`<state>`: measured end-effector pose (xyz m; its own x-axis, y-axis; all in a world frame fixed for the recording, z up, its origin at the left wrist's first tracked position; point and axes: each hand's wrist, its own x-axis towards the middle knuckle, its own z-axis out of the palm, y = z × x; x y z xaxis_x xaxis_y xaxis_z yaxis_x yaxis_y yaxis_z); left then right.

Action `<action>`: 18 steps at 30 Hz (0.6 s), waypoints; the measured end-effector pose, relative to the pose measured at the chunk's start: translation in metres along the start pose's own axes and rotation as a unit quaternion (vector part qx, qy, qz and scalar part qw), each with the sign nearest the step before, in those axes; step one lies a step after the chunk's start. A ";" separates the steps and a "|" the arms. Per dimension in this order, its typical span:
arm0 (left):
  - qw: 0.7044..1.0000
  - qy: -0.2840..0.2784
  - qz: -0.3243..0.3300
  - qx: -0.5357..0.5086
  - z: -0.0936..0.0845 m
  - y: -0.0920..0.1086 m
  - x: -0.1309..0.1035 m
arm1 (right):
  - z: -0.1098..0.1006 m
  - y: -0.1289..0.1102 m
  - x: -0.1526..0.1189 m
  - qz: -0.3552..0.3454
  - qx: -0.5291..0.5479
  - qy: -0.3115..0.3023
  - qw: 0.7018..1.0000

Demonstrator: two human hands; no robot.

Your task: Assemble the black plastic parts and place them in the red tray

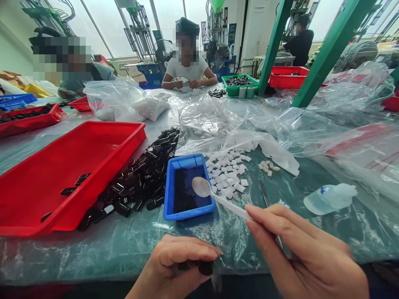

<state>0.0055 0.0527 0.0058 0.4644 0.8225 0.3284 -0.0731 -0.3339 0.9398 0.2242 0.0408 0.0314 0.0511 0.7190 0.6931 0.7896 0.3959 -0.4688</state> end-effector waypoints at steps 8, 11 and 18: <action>0.998 -0.013 -0.035 0.041 -0.001 -0.001 -0.001 | 0.031 -0.019 0.015 -0.029 0.082 -0.053 0.995; 0.994 -0.016 -0.072 0.081 -0.002 0.000 -0.003 | 0.038 -0.021 0.018 -0.025 0.126 -0.088 0.988; 0.984 0.004 -0.166 0.058 0.000 -0.001 -0.007 | 0.042 -0.022 0.009 -0.010 0.202 -0.176 0.963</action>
<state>0.0021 0.0474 0.0027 0.4394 0.8983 0.0051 0.1836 -0.0953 0.9784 0.1816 0.0624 0.0245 -0.2282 0.8294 0.5099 0.4816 0.5513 -0.6812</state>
